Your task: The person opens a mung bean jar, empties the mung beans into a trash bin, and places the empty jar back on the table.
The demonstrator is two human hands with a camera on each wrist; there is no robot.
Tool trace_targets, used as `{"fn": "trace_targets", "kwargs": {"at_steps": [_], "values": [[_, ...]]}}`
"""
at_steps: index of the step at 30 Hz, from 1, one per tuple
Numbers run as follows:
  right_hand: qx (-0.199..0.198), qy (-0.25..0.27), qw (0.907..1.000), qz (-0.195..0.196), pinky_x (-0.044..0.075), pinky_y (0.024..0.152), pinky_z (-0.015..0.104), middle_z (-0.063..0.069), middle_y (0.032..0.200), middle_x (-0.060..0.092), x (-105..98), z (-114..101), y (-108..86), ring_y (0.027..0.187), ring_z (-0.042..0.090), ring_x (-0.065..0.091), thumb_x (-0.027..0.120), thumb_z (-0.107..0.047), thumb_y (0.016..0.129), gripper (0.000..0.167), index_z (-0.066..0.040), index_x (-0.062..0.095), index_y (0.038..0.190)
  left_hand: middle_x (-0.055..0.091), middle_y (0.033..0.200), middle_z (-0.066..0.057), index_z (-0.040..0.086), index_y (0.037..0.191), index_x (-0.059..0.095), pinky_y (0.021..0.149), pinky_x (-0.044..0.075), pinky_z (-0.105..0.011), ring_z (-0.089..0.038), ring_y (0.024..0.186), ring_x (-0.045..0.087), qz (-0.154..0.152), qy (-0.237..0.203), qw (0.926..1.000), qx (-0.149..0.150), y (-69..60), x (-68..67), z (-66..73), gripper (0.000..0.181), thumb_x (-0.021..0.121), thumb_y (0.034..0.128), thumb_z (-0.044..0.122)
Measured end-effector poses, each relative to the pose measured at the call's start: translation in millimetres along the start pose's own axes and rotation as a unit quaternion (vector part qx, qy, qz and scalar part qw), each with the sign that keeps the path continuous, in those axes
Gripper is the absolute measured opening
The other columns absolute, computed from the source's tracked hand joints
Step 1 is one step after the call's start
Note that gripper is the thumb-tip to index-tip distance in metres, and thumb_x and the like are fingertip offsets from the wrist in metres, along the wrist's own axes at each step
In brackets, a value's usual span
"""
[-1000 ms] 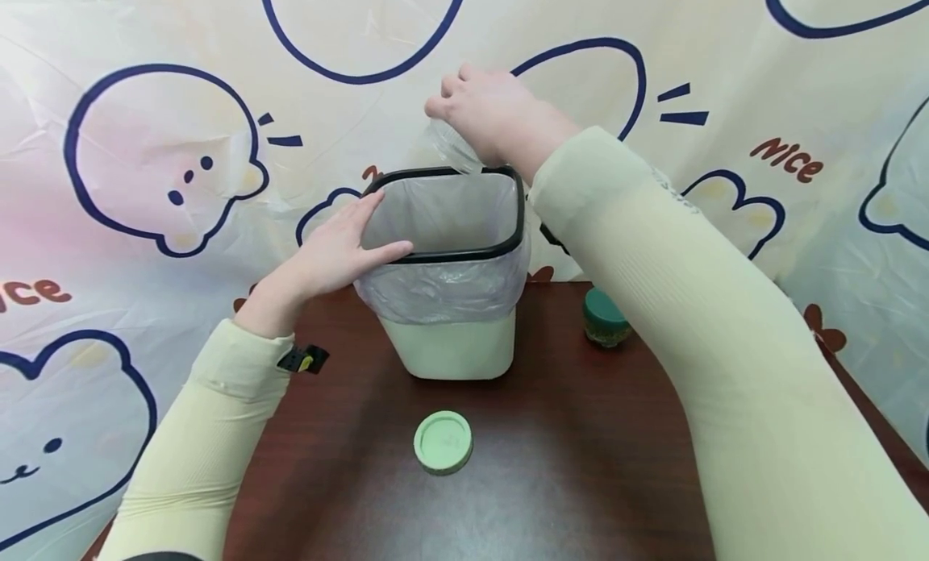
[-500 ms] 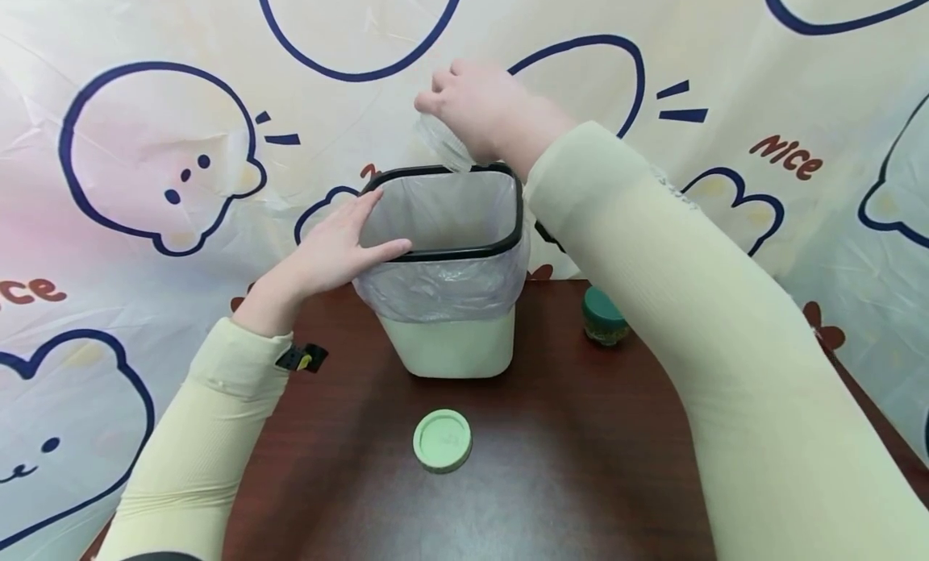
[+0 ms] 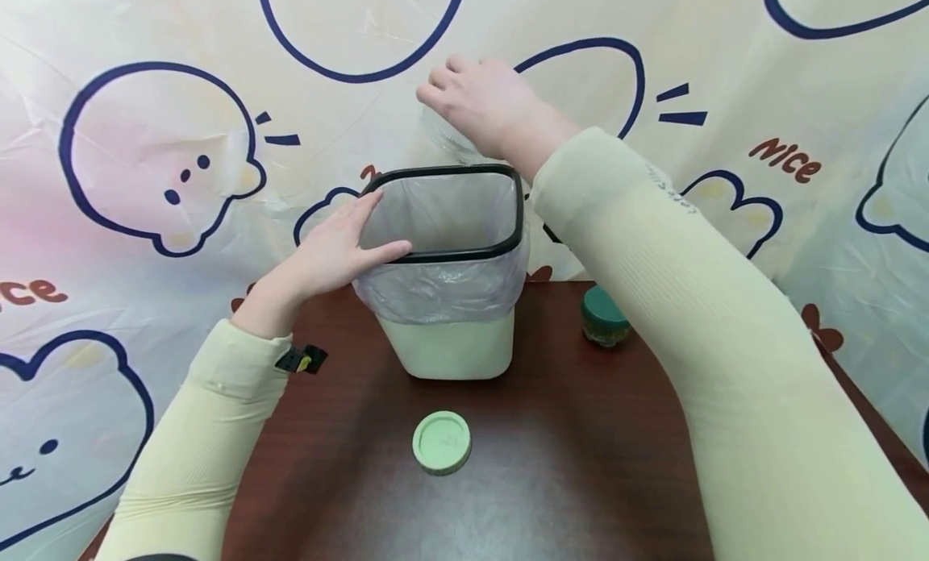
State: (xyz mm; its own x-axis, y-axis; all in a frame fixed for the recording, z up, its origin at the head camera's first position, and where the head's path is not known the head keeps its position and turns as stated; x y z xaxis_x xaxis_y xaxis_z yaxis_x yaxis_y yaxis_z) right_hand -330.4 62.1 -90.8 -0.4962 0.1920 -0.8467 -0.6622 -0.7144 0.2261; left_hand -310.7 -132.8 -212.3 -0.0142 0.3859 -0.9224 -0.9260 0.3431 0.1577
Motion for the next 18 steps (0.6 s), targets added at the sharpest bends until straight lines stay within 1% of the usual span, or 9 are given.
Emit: {"fn": "trace_targets", "kwargs": {"at_steps": [2, 5, 7, 9, 12, 15, 18], "values": [[-0.005, -0.02, 0.9997, 0.01, 0.039, 0.1, 0.055, 0.025, 0.139, 0.041, -1.8, -0.9, 0.5, 0.127, 0.041, 0.036, 0.066, 0.015, 0.079, 0.066, 0.003, 0.039, 0.138, 0.013, 0.161, -0.01, 0.013, 0.157, 0.009, 0.114, 0.014, -0.051, -0.025, 0.147, 0.011, 0.0, 0.0, 1.0, 0.0, 0.5, 0.0, 0.2, 0.107, 0.049, 0.0812, 0.078], [-0.01, -0.033, 0.9993, -0.012, 0.038, 0.101, 0.055, 0.025, 0.14, 0.04, -0.6, -2.9, 0.8, 0.128, 0.042, 0.034, 0.066, 0.015, 0.079, 0.069, 0.001, 0.038, 0.14, 0.013, 0.161, -0.009, 0.013, 0.157, 0.009, 0.115, 0.014, -0.05, -0.025, 0.147, 0.01, 0.001, -0.001, 1.0, 0.0, 1.1, -0.2, 0.2, 0.107, 0.049, 0.0813, 0.077], [-0.011, -0.029, 0.9991, -0.03, 0.036, 0.102, 0.056, 0.025, 0.141, 0.039, 1.5, -3.6, 0.4, 0.13, 0.042, 0.033, 0.066, 0.015, 0.079, 0.07, 0.001, 0.037, 0.141, 0.013, 0.161, -0.008, 0.013, 0.157, 0.009, 0.115, 0.014, -0.05, -0.025, 0.147, 0.01, 0.0, -0.002, 1.0, -0.001, 1.3, -0.1, 0.1, 0.107, 0.049, 0.0813, 0.077], [-0.008, -0.024, 0.999, -0.038, 0.034, 0.104, 0.056, 0.025, 0.142, 0.039, 3.6, -2.8, -0.3, 0.13, 0.042, 0.032, 0.066, 0.015, 0.079, 0.071, 0.0, 0.037, 0.142, 0.013, 0.161, -0.009, 0.013, 0.157, 0.009, 0.115, 0.013, -0.05, -0.025, 0.147, 0.01, 0.0, -0.001, 1.0, -0.001, 1.5, 0.1, 0.0, 0.107, 0.049, 0.0813, 0.077], [-0.003, -0.018, 0.9992, -0.035, 0.034, 0.104, 0.056, 0.025, 0.141, 0.038, 5.0, 0.1, -1.6, 0.13, 0.042, 0.031, 0.066, 0.017, 0.078, 0.072, 0.0, 0.037, 0.142, 0.013, 0.161, -0.009, 0.013, 0.157, 0.01, 0.114, 0.014, -0.051, -0.025, 0.147, 0.01, 0.0, 0.0, 1.0, -0.001, 1.9, 0.6, 0.1, 0.107, 0.049, 0.0811, 0.078], [-0.007, -0.022, 0.9994, -0.026, 0.036, 0.102, 0.056, 0.025, 0.14, 0.039, 4.5, 2.0, -2.4, 0.13, 0.042, 0.032, 0.068, 0.018, 0.076, 0.074, 0.0, 0.037, 0.141, 0.013, 0.161, -0.009, 0.013, 0.157, 0.01, 0.114, 0.014, -0.051, -0.025, 0.147, 0.011, 0.002, 0.0, 1.0, -0.001, 2.2, 0.8, 0.1, 0.107, 0.049, 0.0811, 0.077], [-0.013, -0.03, 0.9995, -0.005, 0.039, 0.1, 0.055, 0.025, 0.139, 0.04, 2.2, 1.6, -2.4, 0.129, 0.042, 0.033, 0.068, 0.018, 0.076, 0.073, 0.001, 0.038, 0.14, 0.013, 0.161, -0.009, 0.013, 0.157, 0.01, 0.114, 0.014, -0.051, -0.025, 0.147, 0.011, 0.002, 0.002, 1.0, -0.001, 1.9, 0.8, -0.3, 0.107, 0.049, 0.0812, 0.077]]}}
Point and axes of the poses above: each hand's wrist, its own y-axis towards the middle knuckle, its own x-axis out of the palm, z = x × y, the point moved 4 cm from there along y, towards the middle knuckle
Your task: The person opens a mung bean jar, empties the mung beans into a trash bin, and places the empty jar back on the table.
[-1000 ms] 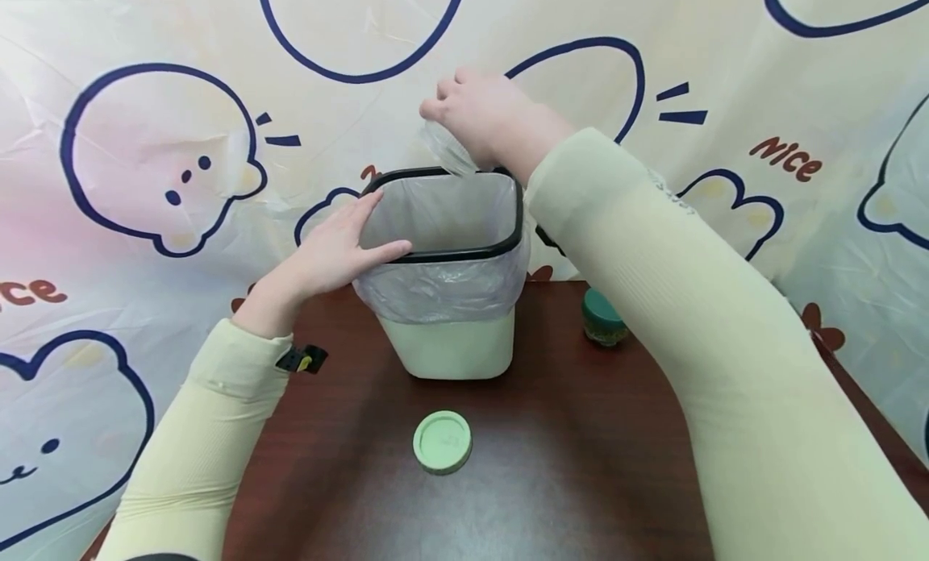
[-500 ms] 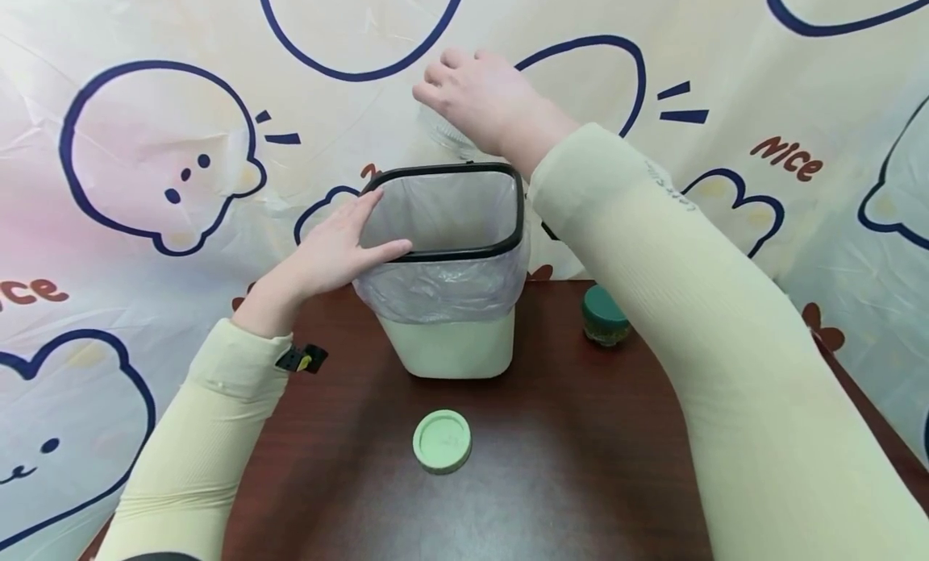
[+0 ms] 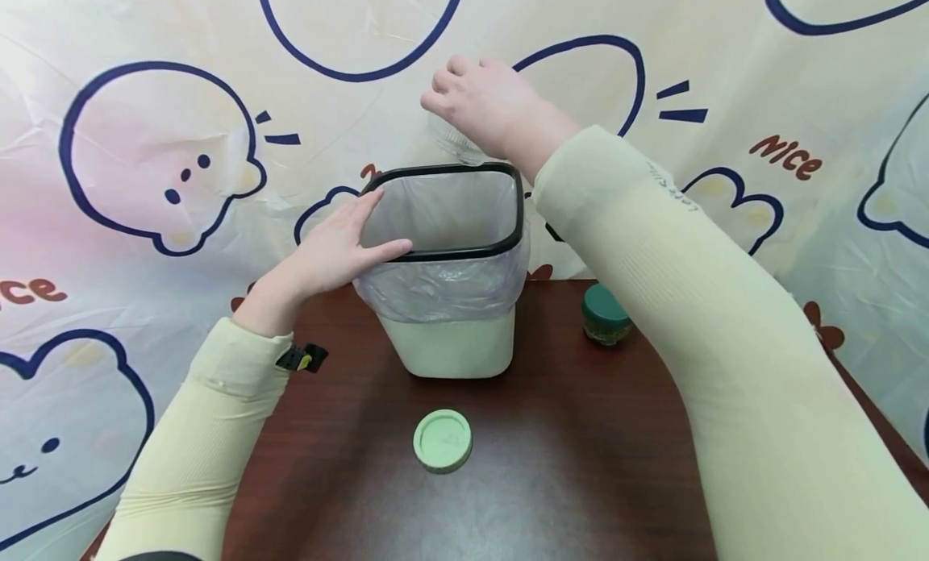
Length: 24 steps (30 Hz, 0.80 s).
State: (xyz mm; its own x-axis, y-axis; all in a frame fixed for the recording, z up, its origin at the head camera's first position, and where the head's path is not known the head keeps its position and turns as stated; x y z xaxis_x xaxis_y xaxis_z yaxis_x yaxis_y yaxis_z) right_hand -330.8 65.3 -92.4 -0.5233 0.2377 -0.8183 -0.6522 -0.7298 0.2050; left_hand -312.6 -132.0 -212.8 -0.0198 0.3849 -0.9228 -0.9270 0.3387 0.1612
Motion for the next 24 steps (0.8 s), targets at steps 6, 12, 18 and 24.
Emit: {"fn": "trace_targets", "kwargs": {"at_steps": [6, 12, 18, 24], "values": [[0.0, -0.01, 0.9999, 0.014, 0.039, 0.1, 0.054, 0.024, 0.14, 0.039, -3.2, -1.7, 1.8, 0.129, 0.041, 0.033, 0.065, 0.017, 0.079, 0.07, 0.0, 0.038, 0.141, 0.013, 0.161, -0.009, 0.014, 0.157, 0.009, 0.114, 0.013, -0.051, -0.025, 0.147, 0.01, -0.001, 0.001, 1.0, -0.001, -0.1, -0.5, -0.7, 0.107, 0.049, 0.0811, 0.078], [-0.002, -0.02, 0.9996, -0.02, 0.037, 0.102, 0.055, 0.025, 0.141, 0.038, 1.9, -2.9, 1.5, 0.13, 0.043, 0.032, 0.069, 0.014, 0.078, 0.073, 0.0, 0.037, 0.142, 0.013, 0.161, -0.009, 0.012, 0.157, 0.01, 0.115, 0.013, -0.05, -0.025, 0.147, 0.01, -0.001, 0.001, 1.0, 0.001, -0.7, -0.8, -1.4, 0.107, 0.049, 0.0815, 0.078], [0.004, -0.012, 0.9995, -0.027, 0.035, 0.102, 0.056, 0.026, 0.142, 0.037, 4.0, -1.3, 0.5, 0.129, 0.043, 0.031, 0.07, 0.015, 0.076, 0.076, 0.0, 0.036, 0.142, 0.013, 0.161, -0.009, 0.013, 0.157, 0.009, 0.115, 0.013, -0.05, -0.025, 0.147, 0.009, -0.003, 0.0, 1.0, 0.0, -0.6, -1.1, -1.3, 0.107, 0.048, 0.0811, 0.078], [-0.004, -0.008, 0.9995, -0.032, 0.036, 0.102, 0.057, 0.026, 0.141, 0.039, 8.7, -4.4, -0.8, 0.13, 0.043, 0.032, 0.07, 0.014, 0.077, 0.074, 0.0, 0.038, 0.142, 0.012, 0.161, -0.009, 0.014, 0.157, 0.008, 0.114, 0.013, -0.051, -0.025, 0.147, 0.01, -0.005, -0.004, 1.0, -0.001, -1.0, -0.1, -1.5, 0.107, 0.049, 0.0812, 0.078]]}}
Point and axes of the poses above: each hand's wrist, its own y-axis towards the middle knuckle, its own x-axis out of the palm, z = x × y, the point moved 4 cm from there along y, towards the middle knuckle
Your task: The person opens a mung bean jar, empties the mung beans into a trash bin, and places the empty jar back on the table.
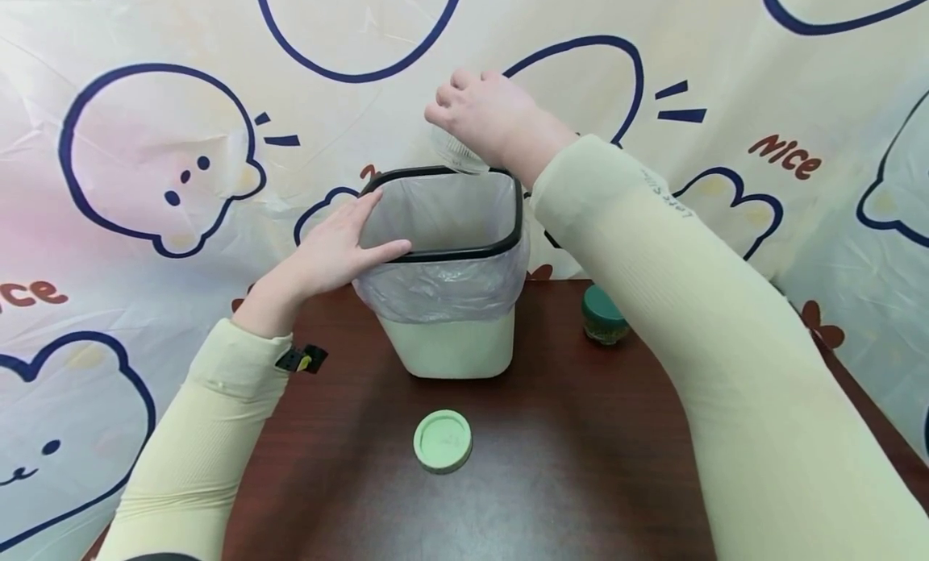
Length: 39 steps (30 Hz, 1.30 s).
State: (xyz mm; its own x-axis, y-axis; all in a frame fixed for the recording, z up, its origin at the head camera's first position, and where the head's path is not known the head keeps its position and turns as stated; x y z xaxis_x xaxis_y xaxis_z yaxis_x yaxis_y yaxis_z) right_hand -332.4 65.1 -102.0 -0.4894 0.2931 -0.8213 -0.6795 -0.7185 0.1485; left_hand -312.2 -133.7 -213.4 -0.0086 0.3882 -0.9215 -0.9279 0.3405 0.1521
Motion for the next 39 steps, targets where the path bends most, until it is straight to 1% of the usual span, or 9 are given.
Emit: {"fn": "trace_targets", "kwargs": {"at_steps": [5, 8, 10, 16, 18, 21, 26, 33, 39], "values": [[0.003, -0.007, 0.9997, 0.024, 0.036, 0.103, 0.056, 0.026, 0.141, 0.039, -3.4, 2.1, -0.9, 0.13, 0.043, 0.032, 0.069, 0.014, 0.078, 0.073, 0.0, 0.038, 0.142, 0.012, 0.161, -0.009, 0.014, 0.157, 0.008, 0.114, 0.013, -0.051, -0.025, 0.147, 0.01, -0.002, 0.001, 1.0, 0.0, -0.6, 0.3, 0.8, 0.107, 0.048, 0.081, 0.078], [0.02, 0.018, 0.9981, 0.055, 0.032, 0.106, 0.054, 0.025, 0.143, 0.037, -11.7, 5.9, -0.4, 0.132, 0.042, 0.031, 0.07, 0.013, 0.078, 0.073, 0.0, 0.037, 0.142, 0.012, 0.161, -0.009, 0.014, 0.157, 0.008, 0.115, 0.013, -0.05, -0.025, 0.147, 0.009, 0.0, 0.001, 1.0, 0.001, -0.7, -1.0, 1.4, 0.107, 0.049, 0.0812, 0.078], [0.023, 0.027, 0.9975, 0.061, 0.031, 0.107, 0.054, 0.025, 0.144, 0.036, -14.6, 5.8, 0.5, 0.133, 0.042, 0.03, 0.068, 0.013, 0.079, 0.072, 0.0, 0.037, 0.142, 0.012, 0.161, -0.009, 0.013, 0.157, 0.009, 0.115, 0.013, -0.05, -0.025, 0.147, 0.01, 0.002, 0.001, 1.0, 0.002, -0.6, -1.7, 1.6, 0.107, 0.049, 0.0813, 0.078], [0.003, 0.001, 0.9999, 0.013, 0.033, 0.105, 0.056, 0.025, 0.142, 0.039, -5.6, -1.2, 1.8, 0.13, 0.043, 0.032, 0.068, 0.012, 0.08, 0.071, 0.0, 0.037, 0.142, 0.013, 0.161, -0.009, 0.013, 0.157, 0.009, 0.114, 0.014, -0.051, -0.026, 0.147, 0.011, 0.001, -0.002, 1.0, 0.001, -0.5, -0.4, 1.5, 0.107, 0.049, 0.0814, 0.077], [0.002, -0.002, 1.0, 0.007, 0.034, 0.104, 0.056, 0.026, 0.141, 0.039, -2.9, -1.7, 0.9, 0.13, 0.043, 0.033, 0.069, 0.011, 0.079, 0.072, 0.0, 0.037, 0.142, 0.012, 0.161, -0.009, 0.014, 0.157, 0.009, 0.114, 0.014, -0.051, -0.026, 0.147, 0.011, -0.001, -0.003, 1.0, 0.001, -0.9, 0.5, 1.5, 0.107, 0.049, 0.0812, 0.077], [0.004, -0.002, 0.9998, 0.018, 0.035, 0.104, 0.055, 0.026, 0.14, 0.039, -4.4, 0.1, -0.1, 0.129, 0.043, 0.033, 0.069, 0.013, 0.078, 0.072, 0.0, 0.038, 0.141, 0.013, 0.161, -0.009, 0.014, 0.157, 0.009, 0.114, 0.014, -0.051, -0.026, 0.147, 0.011, -0.002, -0.003, 1.0, 0.001, -1.4, 0.8, 2.1, 0.107, 0.05, 0.0811, 0.077], [0.01, 0.005, 0.9984, 0.055, 0.034, 0.105, 0.055, 0.024, 0.142, 0.038, -14.3, 2.4, 1.8, 0.13, 0.042, 0.032, 0.067, 0.015, 0.078, 0.072, 0.0, 0.037, 0.142, 0.013, 0.161, -0.01, 0.013, 0.157, 0.009, 0.114, 0.014, -0.051, -0.026, 0.147, 0.01, 0.001, -0.002, 1.0, 0.002, -1.7, -2.1, 2.8, 0.106, 0.05, 0.082, 0.076], [-0.005, -0.027, 0.9996, 0.0, 0.035, 0.103, 0.056, 0.025, 0.141, 0.039, -6.9, -3.3, 2.8, 0.131, 0.042, 0.032, 0.067, 0.012, 0.081, 0.07, -0.001, 0.038, 0.142, 0.013, 0.161, -0.009, 0.013, 0.157, 0.009, 0.114, 0.014, -0.051, -0.026, 0.147, 0.011, -0.001, 0.0, 1.0, 0.002, -1.8, -1.2, 2.0, 0.106, 0.05, 0.0823, 0.076], [0.005, -0.019, 0.9995, 0.026, 0.038, 0.101, 0.055, 0.025, 0.139, 0.04, -10.0, 2.6, 0.0, 0.128, 0.042, 0.034, 0.069, 0.014, 0.077, 0.071, 0.0, 0.038, 0.14, 0.012, 0.161, -0.009, 0.013, 0.157, 0.009, 0.114, 0.014, -0.051, -0.025, 0.147, 0.01, -0.002, 0.0, 1.0, -0.001, -1.0, -1.3, 3.2, 0.106, 0.05, 0.0822, 0.076]]}}
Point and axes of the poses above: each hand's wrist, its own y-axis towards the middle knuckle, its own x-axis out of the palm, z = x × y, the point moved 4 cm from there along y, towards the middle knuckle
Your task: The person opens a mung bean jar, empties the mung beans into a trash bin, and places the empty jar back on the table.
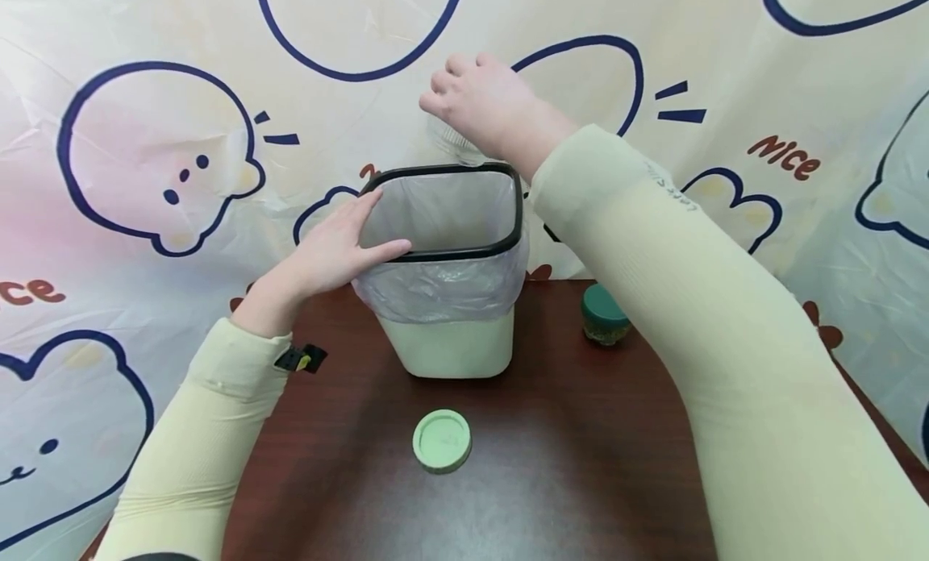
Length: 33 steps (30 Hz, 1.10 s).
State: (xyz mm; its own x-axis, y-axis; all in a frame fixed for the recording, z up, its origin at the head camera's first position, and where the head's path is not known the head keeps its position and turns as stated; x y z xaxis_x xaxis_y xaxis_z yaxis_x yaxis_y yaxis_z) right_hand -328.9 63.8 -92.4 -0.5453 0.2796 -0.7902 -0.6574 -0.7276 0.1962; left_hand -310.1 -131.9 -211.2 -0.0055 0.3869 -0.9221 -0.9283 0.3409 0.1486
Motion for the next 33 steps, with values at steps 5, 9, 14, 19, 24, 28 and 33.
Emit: {"fn": "trace_targets", "kwargs": {"at_steps": [5, 9, 14, 19, 24, 28, 33], "values": [[0.007, 0.006, 0.9997, 0.022, 0.036, 0.103, 0.055, 0.024, 0.141, 0.038, -3.9, 1.2, -0.4, 0.13, 0.041, 0.032, 0.067, 0.015, 0.078, 0.072, -0.001, 0.036, 0.142, 0.012, 0.161, -0.008, 0.015, 0.157, 0.009, 0.114, 0.013, -0.051, -0.025, 0.147, 0.009, -0.001, 0.001, 1.0, 0.0, 1.4, -0.4, 1.1, 0.107, 0.049, 0.0813, 0.077], [-0.006, -0.004, 1.0, 0.003, 0.036, 0.102, 0.055, 0.024, 0.141, 0.038, -0.3, -3.2, -0.8, 0.13, 0.042, 0.032, 0.068, 0.012, 0.079, 0.071, -0.001, 0.037, 0.142, 0.012, 0.161, -0.008, 0.014, 0.157, 0.009, 0.114, 0.014, -0.051, -0.025, 0.147, 0.01, -0.002, 0.0, 1.0, 0.002, 0.9, 0.6, 1.2, 0.106, 0.049, 0.0816, 0.077], [-0.003, -0.003, 0.9998, -0.017, 0.035, 0.102, 0.056, 0.025, 0.141, 0.038, 4.4, -2.7, -2.7, 0.13, 0.042, 0.031, 0.072, 0.011, 0.076, 0.075, -0.001, 0.037, 0.142, 0.012, 0.161, -0.008, 0.014, 0.157, 0.009, 0.115, 0.013, -0.05, -0.025, 0.147, 0.009, -0.003, 0.0, 1.0, 0.003, 0.6, 0.7, 1.9, 0.107, 0.049, 0.0815, 0.077], [0.013, 0.036, 0.9992, -0.009, 0.031, 0.105, 0.057, 0.025, 0.142, 0.037, 4.0, 4.8, -4.1, 0.131, 0.043, 0.03, 0.071, 0.013, 0.074, 0.077, -0.001, 0.037, 0.142, 0.012, 0.161, -0.008, 0.014, 0.157, 0.008, 0.115, 0.013, -0.05, -0.025, 0.147, 0.009, -0.001, 0.003, 1.0, 0.002, 1.0, -0.7, 2.3, 0.106, 0.049, 0.0819, 0.077], [0.048, 0.125, 0.9909, -0.015, 0.027, 0.107, 0.058, 0.026, 0.141, 0.039, 5.1, 13.3, -6.8, 0.129, 0.045, 0.033, 0.079, -0.008, 0.075, 0.081, 0.0, 0.036, 0.143, 0.012, 0.161, -0.008, 0.013, 0.157, 0.008, 0.115, 0.013, -0.05, -0.025, 0.147, 0.01, 0.0, 0.005, 1.0, -0.001, 0.6, -1.0, 1.0, 0.106, 0.049, 0.0824, 0.076], [0.09, 0.185, 0.9782, -0.028, 0.031, 0.103, 0.06, 0.026, 0.138, 0.042, 10.0, 17.8, -9.4, 0.123, 0.045, 0.038, 0.082, -0.023, 0.072, 0.088, -0.001, 0.035, 0.143, 0.012, 0.161, -0.009, 0.012, 0.157, 0.009, 0.115, 0.013, -0.049, -0.026, 0.147, 0.01, -0.002, 0.005, 1.0, -0.002, 0.9, 0.6, -0.5, 0.107, 0.049, 0.082, 0.077], [0.138, 0.268, 0.9528, -0.035, 0.04, 0.094, 0.054, 0.024, 0.134, 0.047, 18.5, 23.2, -15.6, 0.112, 0.04, 0.047, 0.08, -0.034, 0.076, 0.092, 0.0, 0.031, 0.145, 0.012, 0.161, -0.009, 0.012, 0.157, 0.009, 0.115, 0.012, -0.049, -0.025, 0.147, 0.009, -0.005, 0.003, 1.0, -0.004, 1.3, 2.0, -0.4, 0.107, 0.049, 0.0819, 0.077]]}}
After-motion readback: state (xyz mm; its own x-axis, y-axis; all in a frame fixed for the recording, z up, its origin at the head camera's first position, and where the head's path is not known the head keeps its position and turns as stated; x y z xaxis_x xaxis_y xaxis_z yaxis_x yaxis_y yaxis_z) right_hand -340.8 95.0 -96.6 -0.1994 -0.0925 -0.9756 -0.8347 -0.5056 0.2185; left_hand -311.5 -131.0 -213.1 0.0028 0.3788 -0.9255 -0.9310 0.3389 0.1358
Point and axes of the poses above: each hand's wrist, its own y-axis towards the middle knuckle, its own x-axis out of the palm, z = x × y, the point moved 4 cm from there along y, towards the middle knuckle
